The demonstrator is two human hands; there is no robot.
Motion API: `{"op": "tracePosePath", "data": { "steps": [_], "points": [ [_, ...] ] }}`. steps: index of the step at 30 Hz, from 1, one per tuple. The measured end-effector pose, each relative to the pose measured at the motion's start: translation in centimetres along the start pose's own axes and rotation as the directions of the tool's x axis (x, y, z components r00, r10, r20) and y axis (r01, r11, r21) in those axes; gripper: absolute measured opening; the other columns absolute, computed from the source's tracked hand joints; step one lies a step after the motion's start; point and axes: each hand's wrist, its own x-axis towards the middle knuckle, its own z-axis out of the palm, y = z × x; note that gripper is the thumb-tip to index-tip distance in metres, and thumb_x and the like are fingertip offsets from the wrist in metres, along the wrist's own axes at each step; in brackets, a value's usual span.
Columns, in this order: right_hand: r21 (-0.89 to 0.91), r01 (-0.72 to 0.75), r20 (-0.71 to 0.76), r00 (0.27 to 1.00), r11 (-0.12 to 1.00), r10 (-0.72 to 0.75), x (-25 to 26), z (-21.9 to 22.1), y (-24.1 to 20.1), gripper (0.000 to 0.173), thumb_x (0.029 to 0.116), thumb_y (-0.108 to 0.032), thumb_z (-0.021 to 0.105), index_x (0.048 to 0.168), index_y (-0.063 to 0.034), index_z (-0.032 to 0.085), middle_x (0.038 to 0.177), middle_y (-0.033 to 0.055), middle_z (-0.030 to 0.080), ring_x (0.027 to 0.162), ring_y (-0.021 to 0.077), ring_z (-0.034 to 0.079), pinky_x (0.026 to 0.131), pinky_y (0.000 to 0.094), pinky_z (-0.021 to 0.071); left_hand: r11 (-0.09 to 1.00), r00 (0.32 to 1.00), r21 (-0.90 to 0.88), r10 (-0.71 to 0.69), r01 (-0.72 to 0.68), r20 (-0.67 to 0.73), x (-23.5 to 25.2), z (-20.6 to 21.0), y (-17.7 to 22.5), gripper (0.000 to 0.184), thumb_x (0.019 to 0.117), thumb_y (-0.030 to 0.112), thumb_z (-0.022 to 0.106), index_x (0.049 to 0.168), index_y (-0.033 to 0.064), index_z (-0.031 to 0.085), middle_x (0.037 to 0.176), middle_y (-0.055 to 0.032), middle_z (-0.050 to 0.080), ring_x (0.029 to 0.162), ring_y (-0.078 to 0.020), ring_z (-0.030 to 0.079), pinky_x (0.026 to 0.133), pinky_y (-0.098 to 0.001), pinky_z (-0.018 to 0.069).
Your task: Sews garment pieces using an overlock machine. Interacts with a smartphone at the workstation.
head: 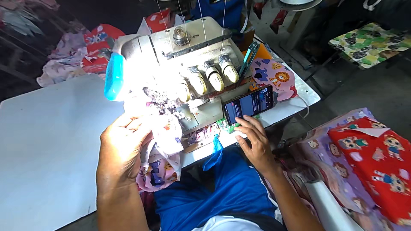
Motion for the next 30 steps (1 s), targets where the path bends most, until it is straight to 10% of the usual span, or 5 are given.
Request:
{"op": "tracePosePath", "data": {
  "steps": [30],
  "points": [
    [-0.126, -0.11, -0.098, 0.99, 0.986, 0.098, -0.5, -2.6, 2.3, 0.026, 0.1044, -0.021, 0.057, 0.114, -0.0042, 0.075, 0.137, 0.0123, 0.065, 0.138, 0.0319, 0.052, 0.116, 0.0445, 0.0405, 0.999, 0.999, -0.005, 0.036, -0.036, 0.022, 0.2, -0.3, -0.4, 0.019, 0.0972, -0.002, 0.062, 0.108, 0.0125, 0.066, 0.094, 0.0078, 0.075, 0.081, -0.0003, 0.071, 0.071, -0.0177, 0.06]
  ]
}}
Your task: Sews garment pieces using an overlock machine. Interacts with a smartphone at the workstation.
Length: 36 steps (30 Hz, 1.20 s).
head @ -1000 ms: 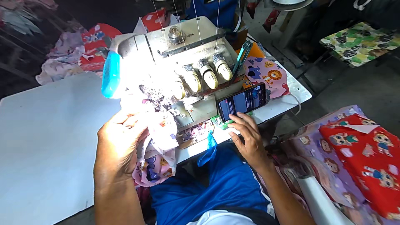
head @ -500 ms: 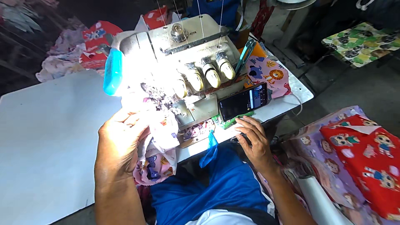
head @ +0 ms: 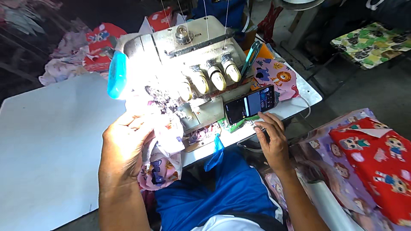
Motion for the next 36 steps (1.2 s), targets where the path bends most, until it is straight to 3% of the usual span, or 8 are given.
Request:
{"op": "tracePosePath", "data": {
  "steps": [6, 11, 14, 36],
  "points": [
    [-0.024, -0.027, 0.0, 1.0, 0.999, 0.027, 0.9, 1.2, -0.7, 0.029, 0.1051, -0.023, 0.055, 0.118, -0.0038, 0.073, 0.139, 0.0134, 0.064, 0.139, 0.0338, 0.05, 0.117, 0.0463, 0.0389, 1.0, 0.999, -0.003, -0.025, 0.025, -0.032, 0.0, 0.1, 0.2, 0.019, 0.0959, -0.004, 0.063, 0.107, 0.0115, 0.065, 0.091, 0.0075, 0.074, 0.078, -0.001, 0.071, 0.069, -0.0185, 0.0603],
    [0.127, 0.083, 0.074, 0.993, 0.989, -0.092, 0.4, 2.9, -2.9, 0.029, 0.1033, -0.025, 0.058, 0.116, -0.0055, 0.075, 0.133, 0.0091, 0.069, 0.135, 0.0318, 0.054, 0.115, 0.0455, 0.0413, 0.999, 0.999, 0.009, -0.031, 0.031, -0.041, 0.1, 0.0, 0.1, 0.019, 0.0936, -0.005, 0.065, 0.105, 0.0096, 0.065, 0.085, 0.0059, 0.072, 0.074, -0.0017, 0.069, 0.065, -0.0194, 0.0591],
    [0.193, 0.108, 0.096, 0.987, 0.975, -0.128, -0.1, 3.5, -3.9, 0.029, 0.1041, -0.025, 0.056, 0.114, -0.0056, 0.076, 0.131, 0.0101, 0.069, 0.135, 0.0325, 0.055, 0.116, 0.0458, 0.0406, 0.999, 0.999, -0.012, -0.045, 0.044, -0.024, 0.1, -0.2, 0.1, 0.017, 0.0949, -0.004, 0.065, 0.107, 0.0081, 0.066, 0.089, 0.003, 0.074, 0.075, -0.004, 0.071, 0.067, -0.021, 0.0599],
    [0.205, 0.053, 0.063, 0.996, 0.977, -0.067, -2.0, 0.9, -3.1, 0.025, 0.1038, -0.022, 0.059, 0.109, -0.005, 0.076, 0.123, 0.0102, 0.072, 0.126, 0.0267, 0.061, 0.111, 0.0402, 0.0453, 0.999, 0.999, -0.003, -0.047, 0.047, -0.021, 0.0, 0.2, 0.4, 0.016, 0.097, -0.004, 0.062, 0.106, 0.0088, 0.066, 0.092, 0.0031, 0.075, 0.079, -0.0041, 0.072, 0.07, -0.0206, 0.0606]
  ]
}}
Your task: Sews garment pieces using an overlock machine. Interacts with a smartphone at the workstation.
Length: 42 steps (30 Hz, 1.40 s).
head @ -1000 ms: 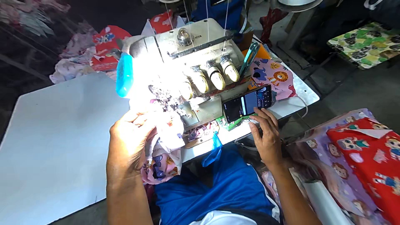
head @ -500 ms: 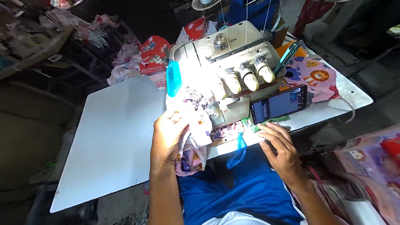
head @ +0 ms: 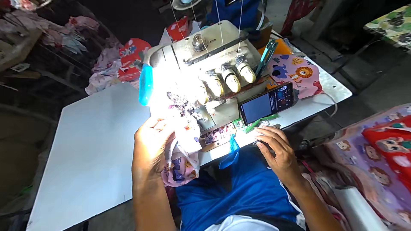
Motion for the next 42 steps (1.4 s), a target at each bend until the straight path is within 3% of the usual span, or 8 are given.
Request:
{"op": "tracePosePath", "data": {
  "steps": [13, 23, 42],
  "points": [
    [-0.227, -0.14, -0.121, 0.986, 0.964, 0.115, 2.4, -2.0, 3.2, 0.028, 0.1053, -0.022, 0.055, 0.115, -0.0023, 0.073, 0.139, 0.0148, 0.064, 0.14, 0.0358, 0.049, 0.117, 0.049, 0.0379, 1.0, 1.0, 0.015, 0.023, -0.023, -0.002, 0.0, 0.0, -0.1, 0.019, 0.0962, -0.003, 0.063, 0.107, 0.0117, 0.068, 0.092, 0.0052, 0.076, 0.079, -0.0023, 0.072, 0.069, -0.0186, 0.0601],
    [-0.143, -0.039, -0.05, 0.998, 0.989, 0.032, 2.1, 1.0, 1.5, 0.026, 0.1036, -0.022, 0.058, 0.114, -0.005, 0.075, 0.138, 0.0119, 0.064, 0.139, 0.0339, 0.05, 0.116, 0.0483, 0.039, 1.0, 1.0, 0.002, 0.021, -0.021, -0.004, -0.1, 0.0, 0.0, 0.018, 0.0964, -0.003, 0.063, 0.107, 0.0114, 0.067, 0.091, 0.0056, 0.075, 0.079, -0.0028, 0.073, 0.069, -0.0196, 0.0609],
    [-0.139, -0.037, -0.065, 0.998, 0.99, 0.028, 1.0, 0.1, 1.7, 0.024, 0.1036, -0.021, 0.058, 0.112, -0.0067, 0.076, 0.134, 0.0107, 0.067, 0.136, 0.031, 0.053, 0.115, 0.0455, 0.0414, 1.0, 1.0, 0.004, 0.016, -0.016, -0.001, 0.1, -0.1, -0.2, 0.018, 0.0964, -0.002, 0.063, 0.107, 0.0121, 0.066, 0.091, 0.0065, 0.075, 0.079, -0.0018, 0.072, 0.07, -0.0193, 0.0604]
  ]
}}
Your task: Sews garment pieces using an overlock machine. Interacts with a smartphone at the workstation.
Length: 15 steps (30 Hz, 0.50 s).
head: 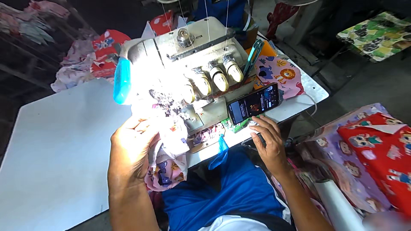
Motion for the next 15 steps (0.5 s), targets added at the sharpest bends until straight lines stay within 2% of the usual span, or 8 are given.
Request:
{"op": "tracePosePath", "data": {
  "steps": [8, 15],
  "points": [
    [-0.028, -0.022, -0.009, 1.0, 0.999, 0.021, 0.3, -0.5, 0.5, 0.024, 0.1029, -0.019, 0.059, 0.113, -0.0055, 0.076, 0.134, 0.0121, 0.067, 0.137, 0.033, 0.053, 0.115, 0.0457, 0.0412, 1.0, 1.0, 0.008, -0.004, 0.004, -0.002, 0.0, 0.1, 0.2, 0.021, 0.0961, -0.004, 0.062, 0.109, 0.0117, 0.067, 0.091, 0.0076, 0.074, 0.078, -0.0007, 0.071, 0.069, -0.0183, 0.0599],
    [-0.048, -0.036, -0.032, 0.999, 0.998, 0.034, 1.0, -1.4, 1.0, 0.025, 0.1043, -0.02, 0.057, 0.115, -0.0049, 0.075, 0.138, 0.0109, 0.065, 0.14, 0.0313, 0.051, 0.117, 0.0436, 0.04, 1.0, 1.0, 0.006, -0.009, 0.009, -0.012, 0.0, 0.1, 0.2, 0.021, 0.0951, -0.005, 0.063, 0.106, 0.0121, 0.066, 0.088, 0.0072, 0.074, 0.077, -0.0015, 0.071, 0.068, -0.019, 0.0602]
  ]
}}
